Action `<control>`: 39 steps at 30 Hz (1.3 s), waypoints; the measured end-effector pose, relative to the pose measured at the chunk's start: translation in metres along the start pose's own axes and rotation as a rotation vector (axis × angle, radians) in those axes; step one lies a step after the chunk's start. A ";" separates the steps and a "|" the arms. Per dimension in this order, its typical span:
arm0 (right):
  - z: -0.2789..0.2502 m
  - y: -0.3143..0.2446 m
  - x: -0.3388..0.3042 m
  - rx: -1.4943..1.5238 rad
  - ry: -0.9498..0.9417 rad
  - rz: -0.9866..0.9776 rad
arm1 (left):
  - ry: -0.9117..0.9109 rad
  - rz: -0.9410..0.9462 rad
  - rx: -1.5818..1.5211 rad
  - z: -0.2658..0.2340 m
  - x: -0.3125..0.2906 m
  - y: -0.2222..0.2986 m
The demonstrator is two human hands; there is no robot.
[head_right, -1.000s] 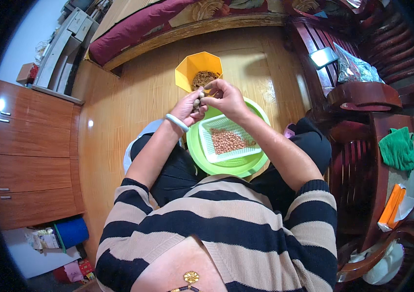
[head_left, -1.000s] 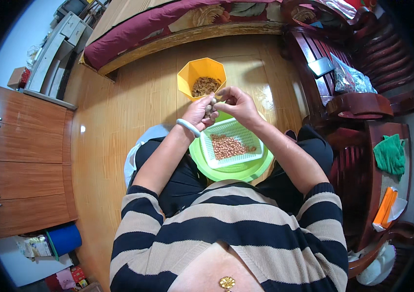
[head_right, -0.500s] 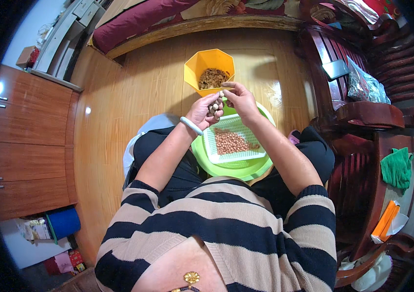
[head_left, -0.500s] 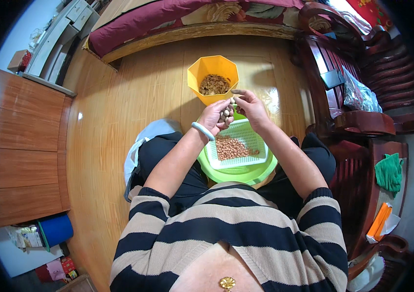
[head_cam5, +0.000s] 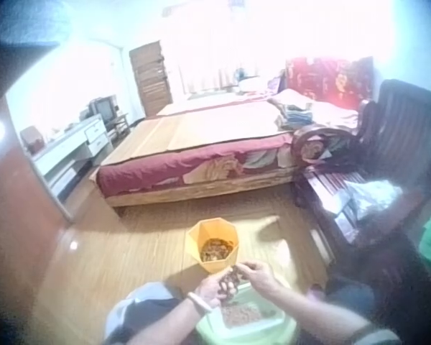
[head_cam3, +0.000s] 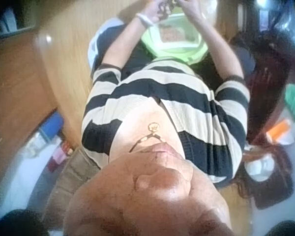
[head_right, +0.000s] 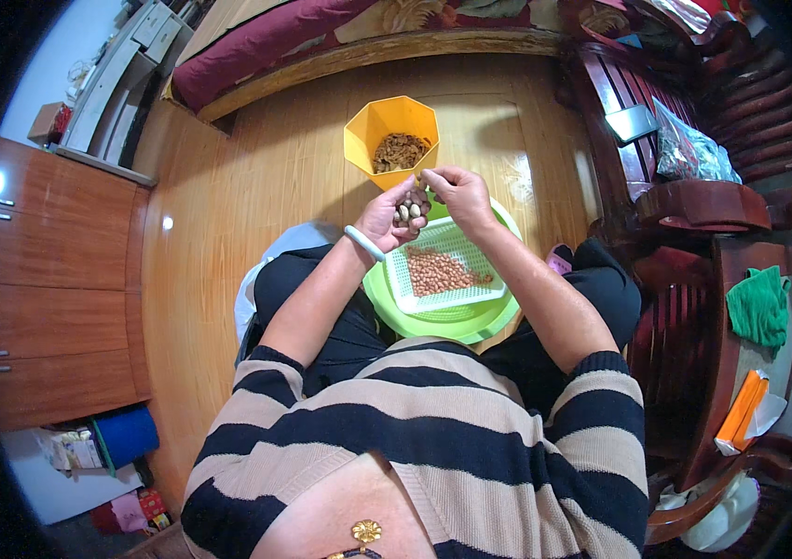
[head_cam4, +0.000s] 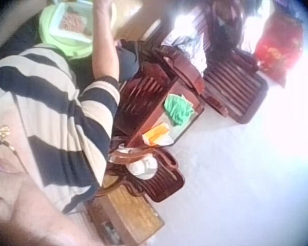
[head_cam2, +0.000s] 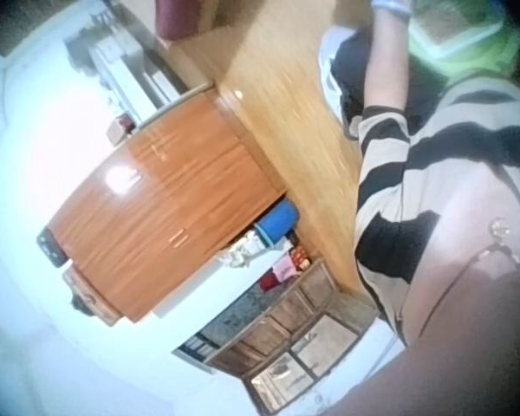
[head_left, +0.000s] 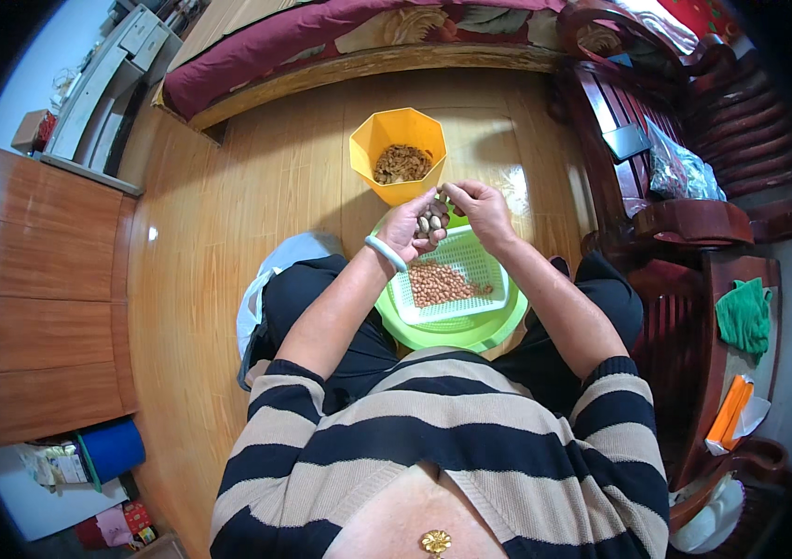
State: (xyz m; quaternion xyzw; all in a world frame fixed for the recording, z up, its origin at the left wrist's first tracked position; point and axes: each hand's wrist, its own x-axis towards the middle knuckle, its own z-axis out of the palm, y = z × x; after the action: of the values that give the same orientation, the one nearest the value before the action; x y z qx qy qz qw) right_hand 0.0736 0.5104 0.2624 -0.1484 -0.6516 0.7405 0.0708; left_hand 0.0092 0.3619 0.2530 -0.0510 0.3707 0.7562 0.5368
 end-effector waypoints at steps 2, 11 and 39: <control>-0.001 0.001 -0.002 0.017 0.019 0.031 | -0.024 -0.024 0.017 0.001 0.001 -0.002; -0.002 0.008 -0.005 -0.125 0.047 -0.278 | -0.055 0.112 0.125 0.007 -0.001 -0.008; -0.005 0.074 -0.019 0.455 0.023 0.460 | 0.123 -0.132 -0.088 -0.012 0.017 -0.060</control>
State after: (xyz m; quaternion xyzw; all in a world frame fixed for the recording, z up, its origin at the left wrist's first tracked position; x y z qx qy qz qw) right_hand 0.0993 0.4996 0.1914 -0.2805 -0.4179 0.8620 -0.0594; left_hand 0.0494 0.3771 0.2058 -0.1452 0.3651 0.7302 0.5589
